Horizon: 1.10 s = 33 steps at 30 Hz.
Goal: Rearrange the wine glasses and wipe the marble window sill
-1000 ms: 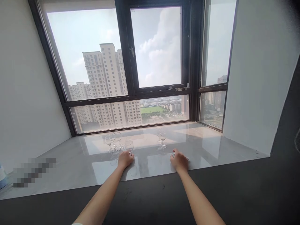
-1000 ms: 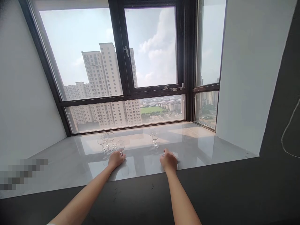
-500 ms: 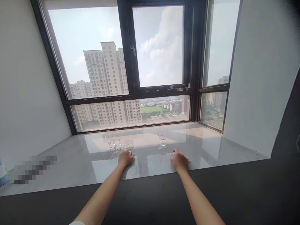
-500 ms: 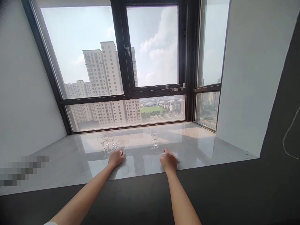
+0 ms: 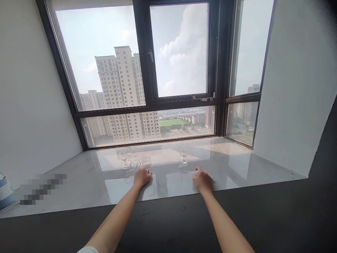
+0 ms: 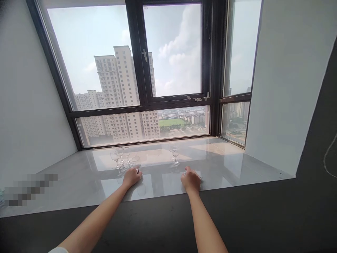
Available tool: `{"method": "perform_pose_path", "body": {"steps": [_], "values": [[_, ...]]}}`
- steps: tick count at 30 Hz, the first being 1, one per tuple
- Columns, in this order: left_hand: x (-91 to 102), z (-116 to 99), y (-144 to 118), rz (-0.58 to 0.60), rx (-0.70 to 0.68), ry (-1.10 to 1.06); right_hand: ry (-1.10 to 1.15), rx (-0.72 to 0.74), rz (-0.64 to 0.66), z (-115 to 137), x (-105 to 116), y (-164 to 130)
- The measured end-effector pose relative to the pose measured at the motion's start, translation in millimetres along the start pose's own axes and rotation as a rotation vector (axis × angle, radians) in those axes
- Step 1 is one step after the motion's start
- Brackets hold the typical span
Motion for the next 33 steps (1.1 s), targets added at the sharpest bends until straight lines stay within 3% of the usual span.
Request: {"method": "perform_pose_path", "body": {"steps": [33], "values": [[-0.1, 0.3, -1.4, 0.023, 0.013, -0.042, 0.004, 0.003, -0.003, -1.4, -1.7, 0.9]]}}
Point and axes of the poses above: each hand's wrist, its own y-axis towards the middle knuckle, its own x-axis out of the back of the hand, z = x × y, the point moved 9 cm from there along y, towards the middle knuckle, and after that the axes turned 13 degrees about y, right-handed, at the moved point
